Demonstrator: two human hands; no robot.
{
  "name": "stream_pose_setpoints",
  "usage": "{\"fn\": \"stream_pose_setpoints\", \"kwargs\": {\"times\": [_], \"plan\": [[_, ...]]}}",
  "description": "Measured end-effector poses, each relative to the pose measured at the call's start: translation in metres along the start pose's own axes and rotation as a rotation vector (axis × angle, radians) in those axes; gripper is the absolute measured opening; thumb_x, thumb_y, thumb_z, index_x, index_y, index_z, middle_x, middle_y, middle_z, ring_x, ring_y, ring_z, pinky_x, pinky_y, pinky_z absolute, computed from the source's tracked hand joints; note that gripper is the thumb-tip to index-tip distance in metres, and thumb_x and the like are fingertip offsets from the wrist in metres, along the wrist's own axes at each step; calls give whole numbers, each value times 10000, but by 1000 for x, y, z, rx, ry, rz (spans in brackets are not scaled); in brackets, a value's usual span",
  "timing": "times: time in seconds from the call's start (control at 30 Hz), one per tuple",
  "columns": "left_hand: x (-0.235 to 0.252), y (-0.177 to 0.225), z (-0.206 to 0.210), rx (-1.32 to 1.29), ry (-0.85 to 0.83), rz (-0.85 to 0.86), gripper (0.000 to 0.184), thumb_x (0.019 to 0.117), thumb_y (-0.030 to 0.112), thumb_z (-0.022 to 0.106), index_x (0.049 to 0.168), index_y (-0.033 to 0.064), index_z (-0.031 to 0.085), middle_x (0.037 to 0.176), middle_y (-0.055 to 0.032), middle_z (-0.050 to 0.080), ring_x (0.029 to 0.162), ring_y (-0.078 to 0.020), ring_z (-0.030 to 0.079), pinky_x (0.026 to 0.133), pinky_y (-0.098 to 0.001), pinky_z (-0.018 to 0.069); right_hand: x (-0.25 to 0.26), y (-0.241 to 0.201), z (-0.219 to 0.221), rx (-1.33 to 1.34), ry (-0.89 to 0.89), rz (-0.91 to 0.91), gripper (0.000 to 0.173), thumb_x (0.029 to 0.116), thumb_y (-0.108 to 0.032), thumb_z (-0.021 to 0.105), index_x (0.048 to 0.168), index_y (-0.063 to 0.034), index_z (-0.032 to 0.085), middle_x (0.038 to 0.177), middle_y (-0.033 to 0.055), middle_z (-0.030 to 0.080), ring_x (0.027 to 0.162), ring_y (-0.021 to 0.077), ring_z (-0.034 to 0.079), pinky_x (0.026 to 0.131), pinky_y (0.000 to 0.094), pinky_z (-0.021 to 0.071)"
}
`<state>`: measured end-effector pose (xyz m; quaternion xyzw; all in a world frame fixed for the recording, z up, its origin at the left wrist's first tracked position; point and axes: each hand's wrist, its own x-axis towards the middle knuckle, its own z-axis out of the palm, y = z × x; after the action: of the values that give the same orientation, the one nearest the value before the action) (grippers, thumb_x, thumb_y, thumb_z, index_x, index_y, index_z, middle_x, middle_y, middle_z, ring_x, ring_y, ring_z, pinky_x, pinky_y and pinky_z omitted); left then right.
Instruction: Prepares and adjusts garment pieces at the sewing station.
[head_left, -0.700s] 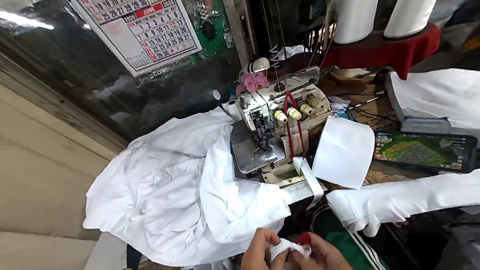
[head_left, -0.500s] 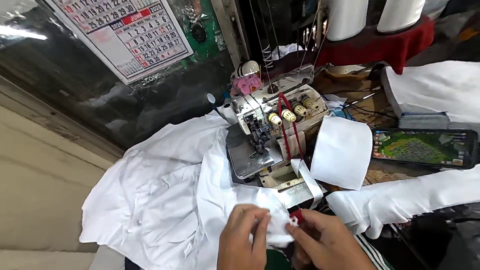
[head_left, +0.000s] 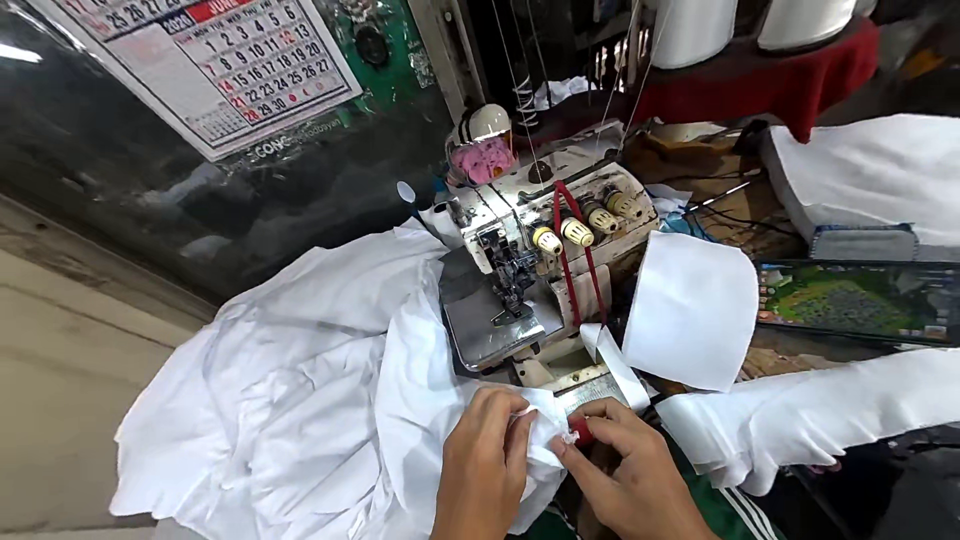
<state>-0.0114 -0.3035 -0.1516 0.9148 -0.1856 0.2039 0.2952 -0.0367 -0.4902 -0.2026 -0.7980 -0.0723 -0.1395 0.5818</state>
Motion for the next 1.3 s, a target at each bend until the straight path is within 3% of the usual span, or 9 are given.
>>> {"fn": "stream_pose_setpoints", "kwargs": {"times": [0.13, 0.37, 0.53, 0.67, 0.77, 0.93, 1.07, 1.23, 1.3], "plan": [[1, 2, -10, -27, 11, 17, 143, 970, 278, 685, 977, 145, 738, 912, 61, 694, 825, -31, 659, 734, -206, 577, 0, 3, 1, -37, 38, -81, 187, 898, -345, 768, 844, -166, 760, 958, -59, 718, 694, 10, 641, 572, 186, 561], [-1, 5, -16, -51, 11, 8, 188, 997, 236, 627, 1096, 172, 773, 999, 54, 696, 888, -29, 666, 783, -209, 587, 0, -6, -3, -29, 50, -59, 227, 846, -366, 802, 821, -166, 697, 738, -86, 649, 623, 14, 608, 535, 210, 528], [-1, 17, -28, -110, 54, 36, 138, 986, 193, 648, 1044, 154, 767, 1066, 27, 702, 935, -50, 681, 788, -223, 605, 6, -24, -18, 134, -88, 59, 342, 879, -322, 795, 1142, -146, 667, 838, -69, 708, 597, 67, 629, 490, 237, 535], [6, 28, -33, -131, 93, 68, 139, 987, 161, 642, 1052, 127, 760, 1052, 24, 723, 963, -75, 696, 838, -256, 614, 15, -28, -31, 37, -164, 17, 269, 958, -426, 701, 1015, -166, 742, 879, -56, 675, 686, 55, 625, 578, 229, 543], [10, 30, -24, -16, 136, 45, 188, 1001, 190, 622, 1107, 117, 759, 1022, 9, 714, 939, -78, 686, 823, -253, 600, 18, -38, -37, 131, -222, 103, 245, 1002, -395, 659, 1061, -161, 701, 883, -37, 715, 580, 97, 670, 474, 267, 597], [24, 2, -19, 17, -12, -114, 262, 1022, 372, 593, 1018, 140, 714, 801, 56, 678, 689, -48, 647, 624, -252, 570, 37, -44, -41, 227, -326, 185, 213, 987, -341, 684, 991, -130, 710, 783, -8, 716, 538, 138, 663, 452, 324, 583], [81, 8, -46, 6, -14, -24, 271, 1058, 350, 532, 1027, 167, 730, 852, 80, 687, 756, -24, 653, 688, -238, 577, 80, -49, -44, 312, -286, 165, 218, 947, -342, 736, 962, -124, 734, 748, 14, 712, 498, 147, 638, 413, 314, 553], [135, -14, -37, 280, -236, -204, 281, 950, 449, 609, 881, 194, 706, 757, 53, 650, 747, -120, 648, 719, -395, 555, 107, -32, -27, 453, -297, 352, 236, 917, -311, 772, 914, -83, 711, 682, 57, 674, 478, 162, 619, 425, 307, 537], [143, -21, -32, 303, -189, -217, 254, 947, 392, 619, 870, 169, 713, 767, 26, 656, 771, -156, 653, 748, -433, 553, 110, -35, -20, 526, -222, 389, 226, 929, -283, 768, 909, -66, 709, 709, 75, 723, 475, 166, 639, 407, 300, 532]]}}
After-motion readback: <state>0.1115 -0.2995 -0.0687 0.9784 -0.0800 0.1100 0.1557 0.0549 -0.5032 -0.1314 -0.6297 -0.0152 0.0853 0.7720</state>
